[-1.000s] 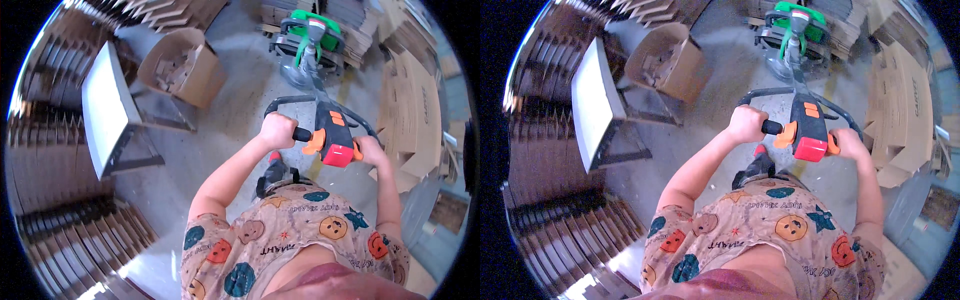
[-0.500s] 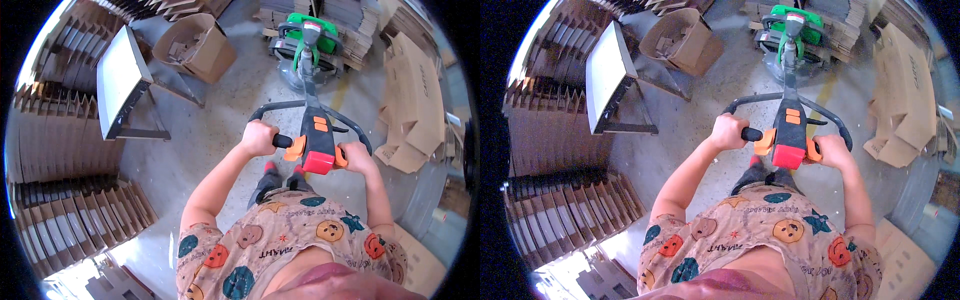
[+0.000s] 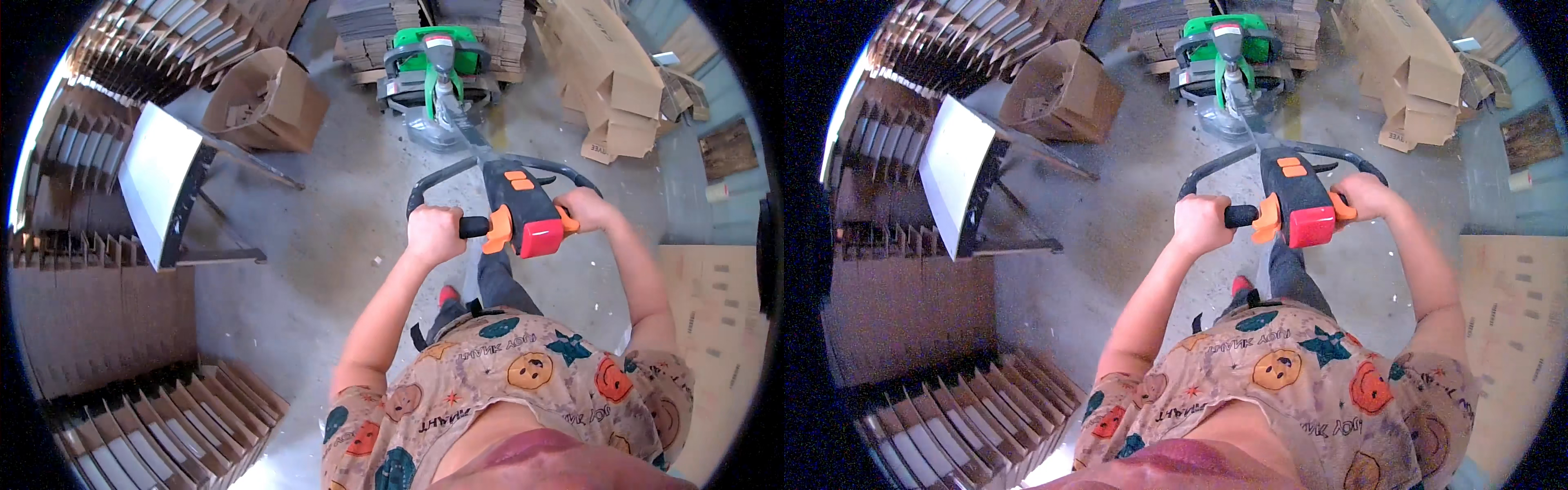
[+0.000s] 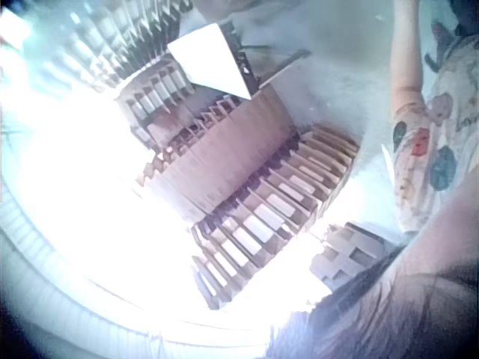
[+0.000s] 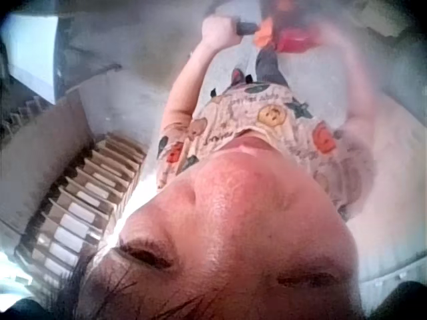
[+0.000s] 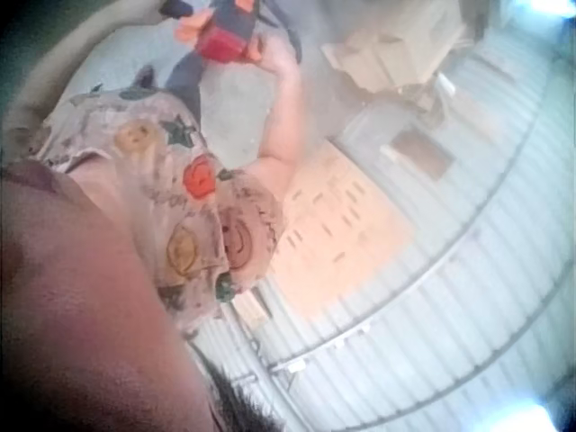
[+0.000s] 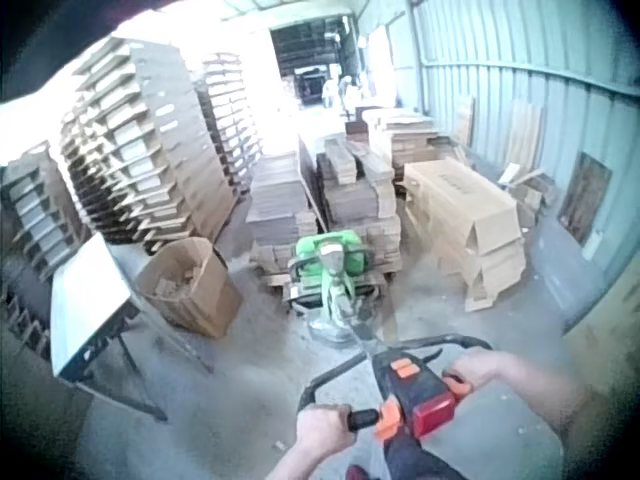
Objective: The person operates and steers an electric pallet jack to navigate through a warehouse.
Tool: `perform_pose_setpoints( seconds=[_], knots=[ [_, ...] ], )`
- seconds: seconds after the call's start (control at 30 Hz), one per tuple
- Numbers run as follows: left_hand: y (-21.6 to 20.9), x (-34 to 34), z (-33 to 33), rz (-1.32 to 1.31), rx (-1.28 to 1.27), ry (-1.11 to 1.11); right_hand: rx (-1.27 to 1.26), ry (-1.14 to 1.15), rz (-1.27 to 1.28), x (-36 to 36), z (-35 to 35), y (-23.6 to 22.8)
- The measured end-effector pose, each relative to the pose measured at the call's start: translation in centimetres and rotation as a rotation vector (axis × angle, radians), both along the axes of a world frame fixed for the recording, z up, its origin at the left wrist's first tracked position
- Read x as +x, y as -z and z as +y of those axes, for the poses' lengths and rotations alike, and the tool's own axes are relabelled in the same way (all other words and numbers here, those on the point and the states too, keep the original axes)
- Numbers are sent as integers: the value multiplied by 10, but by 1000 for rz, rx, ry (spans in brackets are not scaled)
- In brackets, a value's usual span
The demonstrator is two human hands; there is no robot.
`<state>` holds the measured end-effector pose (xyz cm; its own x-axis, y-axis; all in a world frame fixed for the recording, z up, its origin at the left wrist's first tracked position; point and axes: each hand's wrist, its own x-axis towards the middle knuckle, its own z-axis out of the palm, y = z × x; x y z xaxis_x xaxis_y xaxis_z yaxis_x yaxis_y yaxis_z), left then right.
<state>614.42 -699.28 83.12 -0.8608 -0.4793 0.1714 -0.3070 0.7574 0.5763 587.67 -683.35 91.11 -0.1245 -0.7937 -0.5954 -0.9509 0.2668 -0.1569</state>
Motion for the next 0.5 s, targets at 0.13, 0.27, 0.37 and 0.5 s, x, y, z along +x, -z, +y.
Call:
perform_pose_setpoints(
  seconds=[0.13,0.27,0.37,0.5],
  knots=[
    [-1,7,-2,-92,15,23,39,-25,11,2,-4,5],
    [9,13,-4,-82,15,50,17,-19,10,13,2,11],
    [15,18,-9,-75,-5,30,-52,-11,-1,15,-1,20],
    [2,13,-8,-117,11,18,-51,-34,-42,14,-2,3]
  ],
)
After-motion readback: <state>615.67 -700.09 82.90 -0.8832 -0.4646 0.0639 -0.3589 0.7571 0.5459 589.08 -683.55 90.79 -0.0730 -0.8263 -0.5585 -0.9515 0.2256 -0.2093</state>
